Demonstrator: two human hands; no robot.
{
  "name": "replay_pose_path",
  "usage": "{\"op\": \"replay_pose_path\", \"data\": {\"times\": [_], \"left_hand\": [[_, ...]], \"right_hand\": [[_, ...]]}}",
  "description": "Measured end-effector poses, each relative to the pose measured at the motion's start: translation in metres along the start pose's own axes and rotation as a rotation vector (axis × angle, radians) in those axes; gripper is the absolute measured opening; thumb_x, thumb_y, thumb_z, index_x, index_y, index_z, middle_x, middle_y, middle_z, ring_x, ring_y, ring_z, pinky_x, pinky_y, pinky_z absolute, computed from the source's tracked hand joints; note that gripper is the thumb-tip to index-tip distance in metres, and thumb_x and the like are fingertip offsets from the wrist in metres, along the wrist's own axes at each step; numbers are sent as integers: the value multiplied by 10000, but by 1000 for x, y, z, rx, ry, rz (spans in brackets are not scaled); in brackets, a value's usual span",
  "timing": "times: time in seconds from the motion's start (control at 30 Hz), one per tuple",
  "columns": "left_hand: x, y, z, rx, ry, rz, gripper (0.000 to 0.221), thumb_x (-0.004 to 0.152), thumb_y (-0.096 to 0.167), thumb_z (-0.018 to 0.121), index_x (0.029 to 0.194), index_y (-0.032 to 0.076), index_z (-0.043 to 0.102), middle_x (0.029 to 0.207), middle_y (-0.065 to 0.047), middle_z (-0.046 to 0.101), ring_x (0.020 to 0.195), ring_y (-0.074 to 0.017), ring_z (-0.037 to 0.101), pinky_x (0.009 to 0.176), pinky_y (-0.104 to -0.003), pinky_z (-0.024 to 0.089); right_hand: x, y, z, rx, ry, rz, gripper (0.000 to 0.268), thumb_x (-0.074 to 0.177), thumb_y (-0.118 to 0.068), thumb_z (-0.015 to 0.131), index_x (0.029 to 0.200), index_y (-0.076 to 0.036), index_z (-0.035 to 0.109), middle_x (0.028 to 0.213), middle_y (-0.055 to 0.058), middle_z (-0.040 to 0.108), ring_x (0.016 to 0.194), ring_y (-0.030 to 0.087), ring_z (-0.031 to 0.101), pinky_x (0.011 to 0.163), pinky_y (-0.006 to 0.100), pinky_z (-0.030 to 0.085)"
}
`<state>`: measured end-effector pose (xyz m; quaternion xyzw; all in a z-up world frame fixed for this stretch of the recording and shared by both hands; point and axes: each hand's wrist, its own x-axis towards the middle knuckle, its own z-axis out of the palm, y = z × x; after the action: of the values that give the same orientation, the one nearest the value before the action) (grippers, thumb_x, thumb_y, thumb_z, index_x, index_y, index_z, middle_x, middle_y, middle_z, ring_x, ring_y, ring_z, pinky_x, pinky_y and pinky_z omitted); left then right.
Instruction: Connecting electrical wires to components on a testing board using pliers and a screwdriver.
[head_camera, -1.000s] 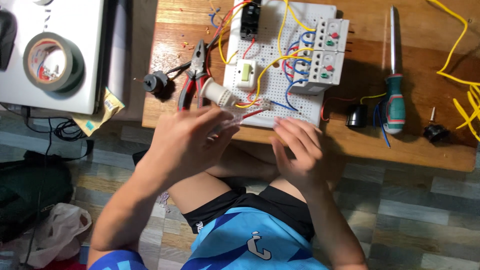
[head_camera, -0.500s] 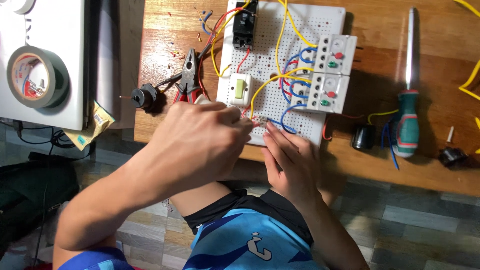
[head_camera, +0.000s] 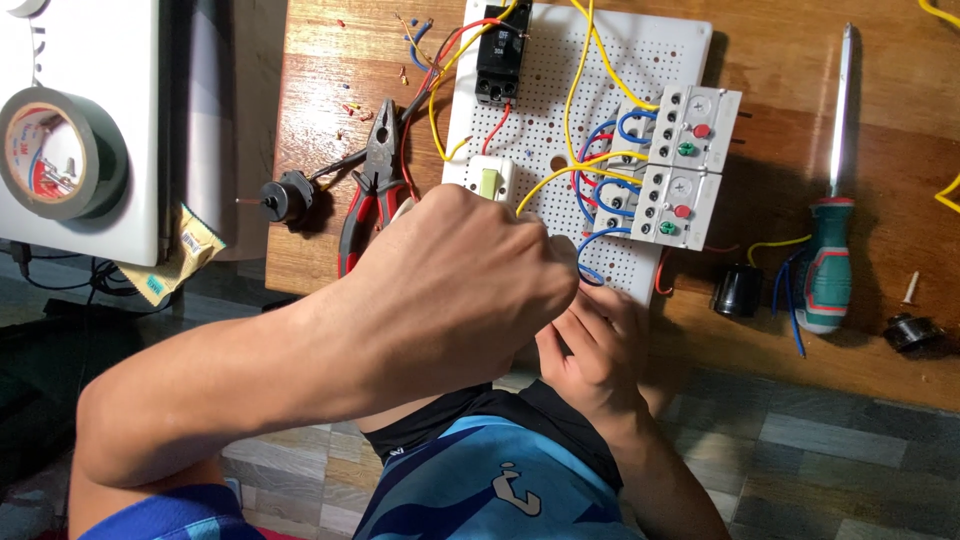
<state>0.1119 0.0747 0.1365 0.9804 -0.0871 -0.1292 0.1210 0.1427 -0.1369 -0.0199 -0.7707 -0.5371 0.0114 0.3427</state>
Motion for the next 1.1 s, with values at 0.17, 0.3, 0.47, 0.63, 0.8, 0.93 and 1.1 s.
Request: {"op": "replay_pose_path", "data": {"times": [0.17, 0.3, 0.47, 0.63, 0.8, 0.93, 1.1], "left_hand": [[4, 3, 0, 38, -62, 17, 284, 887, 76, 648, 613, 144, 670, 577, -59, 652, 349, -137, 474, 366, -335, 369], [9, 4, 7, 66, -79, 15, 327, 963, 109, 632, 640, 124, 673, 578, -66, 654, 352, -127, 428, 360, -330, 352], [7, 7, -1, 79, -23, 41, 197, 985, 124, 666, 800, 63, 694, 603, -46, 669, 382, -142, 514, 374, -316, 410], [6, 2, 3, 48, 62, 61, 227, 907, 109, 652, 682, 93, 672, 645, -98, 677, 399, -195, 554, 391, -367, 437], [10, 3, 12, 163, 20, -21, 291, 944, 153, 655, 655, 133, 683, 628, -84, 683, 445, -191, 581, 414, -352, 442], [8, 3, 11, 159, 19, -25, 289, 940, 146, 645, 654, 141, 684, 609, -78, 681, 399, -163, 557, 369, -343, 402], [4, 1, 6, 135, 192, 45, 158, 833, 96, 683, 675, 84, 683, 893, -147, 689, 634, -185, 608, 328, -328, 418]], "right_hand": [[2, -3, 0, 43, 43, 8, 209, 777, 71, 795, 981, 60, 750, 1058, 128, 717, 1040, 256, 585, 970, 415, 458], [5, -3, 0, 77, 60, -10, 182, 757, 106, 759, 936, 76, 744, 962, 143, 715, 962, 271, 586, 936, 417, 480], [-3, -1, 4, 51, 57, 8, 245, 774, 67, 797, 1016, 72, 760, 1048, 132, 719, 1013, 276, 559, 972, 430, 456], [13, -9, -8, 95, 79, -13, 156, 783, 81, 771, 910, 21, 704, 985, 98, 706, 988, 286, 610, 950, 435, 493], [7, -5, -1, 129, 79, -26, 186, 790, 85, 765, 968, 42, 734, 1063, 131, 735, 1045, 281, 633, 987, 437, 481], [10, -10, -5, 69, 99, -15, 200, 806, 68, 771, 1002, 33, 754, 1099, 119, 754, 1064, 288, 659, 991, 414, 480], [13, -11, -7, 69, 99, -21, 234, 815, 45, 800, 1046, 33, 759, 1140, 130, 751, 1075, 280, 671, 990, 423, 498]]}}
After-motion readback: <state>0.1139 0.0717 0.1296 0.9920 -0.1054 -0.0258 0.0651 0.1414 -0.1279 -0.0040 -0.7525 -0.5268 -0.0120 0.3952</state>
